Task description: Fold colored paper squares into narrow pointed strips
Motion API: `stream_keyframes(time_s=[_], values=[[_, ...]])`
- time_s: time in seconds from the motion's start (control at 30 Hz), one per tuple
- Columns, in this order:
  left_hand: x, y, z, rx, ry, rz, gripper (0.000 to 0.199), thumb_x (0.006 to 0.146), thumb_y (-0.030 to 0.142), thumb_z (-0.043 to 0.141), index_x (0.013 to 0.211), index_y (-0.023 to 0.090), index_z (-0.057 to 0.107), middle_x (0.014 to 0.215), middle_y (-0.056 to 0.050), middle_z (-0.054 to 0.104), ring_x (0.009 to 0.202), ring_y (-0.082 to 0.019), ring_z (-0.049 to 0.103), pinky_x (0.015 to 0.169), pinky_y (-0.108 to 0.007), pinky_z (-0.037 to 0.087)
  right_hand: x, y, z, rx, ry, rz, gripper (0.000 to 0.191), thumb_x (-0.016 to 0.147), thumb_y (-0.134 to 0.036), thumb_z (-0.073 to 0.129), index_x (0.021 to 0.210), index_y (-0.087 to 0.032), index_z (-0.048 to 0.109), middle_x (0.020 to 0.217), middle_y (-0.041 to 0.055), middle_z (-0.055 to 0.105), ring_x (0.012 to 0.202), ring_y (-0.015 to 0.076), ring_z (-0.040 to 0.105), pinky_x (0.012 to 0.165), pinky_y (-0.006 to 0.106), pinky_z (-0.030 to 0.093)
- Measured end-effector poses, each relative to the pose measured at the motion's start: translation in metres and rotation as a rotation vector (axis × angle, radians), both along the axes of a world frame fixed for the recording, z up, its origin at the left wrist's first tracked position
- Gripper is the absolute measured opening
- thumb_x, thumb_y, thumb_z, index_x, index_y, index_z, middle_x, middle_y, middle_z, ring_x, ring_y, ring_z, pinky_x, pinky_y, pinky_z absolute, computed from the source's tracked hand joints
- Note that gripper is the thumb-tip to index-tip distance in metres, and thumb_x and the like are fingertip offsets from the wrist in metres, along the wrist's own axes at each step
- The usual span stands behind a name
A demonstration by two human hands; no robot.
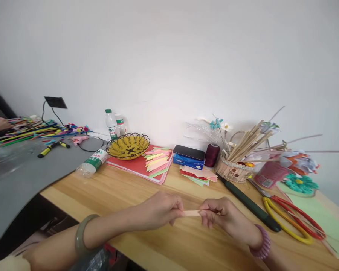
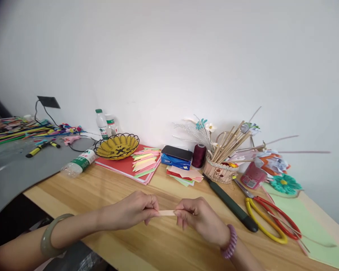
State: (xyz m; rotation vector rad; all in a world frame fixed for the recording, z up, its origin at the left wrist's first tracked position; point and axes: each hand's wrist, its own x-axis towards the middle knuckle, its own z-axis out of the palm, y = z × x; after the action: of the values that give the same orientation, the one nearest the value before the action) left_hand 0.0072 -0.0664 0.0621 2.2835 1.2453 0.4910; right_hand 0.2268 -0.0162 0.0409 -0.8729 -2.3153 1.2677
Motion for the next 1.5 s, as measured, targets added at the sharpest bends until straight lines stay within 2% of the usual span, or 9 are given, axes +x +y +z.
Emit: stream_keyframes(time_s=[0.2,0.37,0.47,0.63,0.73,0.93,1.1,1.3,1.5], values=[[-0.032,-0.005,0.005,0.155,0.056,0.107,0.021,0.087,0.016,0.045,0.073,0.017,0.061,0.065,0.004,0.064,0.06,-0.008,0.058,0.058,-0.014,0.04,0.034,0.015,0.004,-0.005,0.07,-0.089,0.041,0.086,-0.052,0.047,0.077,-0.014,0.059,0.064,0.0011,0.061,0.054,0.0104,0.056,0.055,0.026,0.047],[-0.072,0.039,-0.002,0.446,0.087,0.473,0.028,0.093,0.028,0.035,0.093,0.017,0.061,0.074,-0.002,0.066,0.066,-0.013,0.059,0.06,-0.02,0.044,0.051,0.037,-0.01,0.037,0.102,-0.31,0.027,0.089,-0.036,0.051,0.106,-0.016,0.055,0.098,0.0039,0.06,0.077,0.0133,0.059,0.066,0.032,0.051],[-0.079,0.069,-0.015,0.59,0.131,0.564,0.028,0.092,0.029,0.038,0.093,0.019,0.064,0.1,-0.007,0.065,0.094,-0.02,0.057,0.077,-0.028,0.046,0.045,0.039,-0.017,0.072,0.094,-0.367,0.033,0.09,-0.044,0.044,0.09,-0.014,0.058,0.077,0.0004,0.06,0.062,0.0107,0.057,0.059,0.028,0.049],[-0.085,0.086,-0.039,0.683,0.204,0.51,0.026,0.091,0.026,0.041,0.097,0.02,0.065,0.114,-0.007,0.06,0.105,-0.022,0.052,0.087,-0.035,0.046,0.039,0.037,-0.013,0.205,0.032,-0.416,0.046,0.088,-0.055,0.037,0.07,-0.017,0.056,0.06,0.0007,0.058,0.053,0.0122,0.056,0.052,0.024,0.047],[-0.09,0.083,-0.045,0.733,0.22,0.465,0.031,0.094,0.021,0.034,0.108,0.017,0.061,0.116,-0.009,0.059,0.108,-0.02,0.049,0.091,-0.037,0.045,0.04,0.045,-0.008,0.341,-0.026,-0.422,0.039,0.09,-0.048,0.037,0.078,-0.018,0.059,0.065,0.0021,0.062,0.058,0.0141,0.059,0.057,0.025,0.049],[-0.081,0.08,-0.056,0.784,0.3,0.239,0.025,0.092,0.021,0.041,0.104,0.021,0.063,0.111,-0.006,0.063,0.115,-0.022,0.047,0.098,-0.042,0.039,0.032,0.079,-0.013,0.7,-0.117,-0.379,0.032,0.088,-0.036,0.044,0.111,-0.02,0.059,0.113,0.0101,0.062,0.104,0.0238,0.057,0.088,0.042,0.045],[-0.086,0.089,-0.065,0.815,0.364,0.164,0.025,0.09,0.012,0.043,0.1,0.02,0.065,0.109,-0.005,0.065,0.115,-0.023,0.049,0.101,-0.047,0.033,0.017,0.093,-0.023,0.92,-0.221,-0.323,0.026,0.087,-0.027,0.045,0.102,-0.021,0.065,0.102,0.0066,0.068,0.095,0.0232,0.062,0.082,0.04,0.048],[-0.088,0.092,-0.054,0.89,0.335,0.116,0.027,0.091,0.011,0.04,0.106,0.02,0.061,0.12,-0.006,0.059,0.119,-0.024,0.046,0.102,-0.047,0.031,0.007,0.088,-0.018,1.143,-0.249,-0.368,0.026,0.09,-0.018,0.04,0.088,-0.015,0.067,0.083,0.009,0.071,0.075,0.0195,0.066,0.065,0.03,0.049],[-0.031,0.066,-0.034,1.047,0.157,-0.068,0.027,0.089,0.027,0.049,0.112,0.013,0.054,0.105,-0.01,0.065,0.097,-0.021,0.058,0.083,-0.034,0.047,-0.015,0.038,-0.019,1.311,-0.117,-0.147,0.032,0.09,-0.013,0.034,0.105,-0.016,0.062,0.092,0.0092,0.07,0.091,0.0214,0.062,0.079,0.035,0.046]])
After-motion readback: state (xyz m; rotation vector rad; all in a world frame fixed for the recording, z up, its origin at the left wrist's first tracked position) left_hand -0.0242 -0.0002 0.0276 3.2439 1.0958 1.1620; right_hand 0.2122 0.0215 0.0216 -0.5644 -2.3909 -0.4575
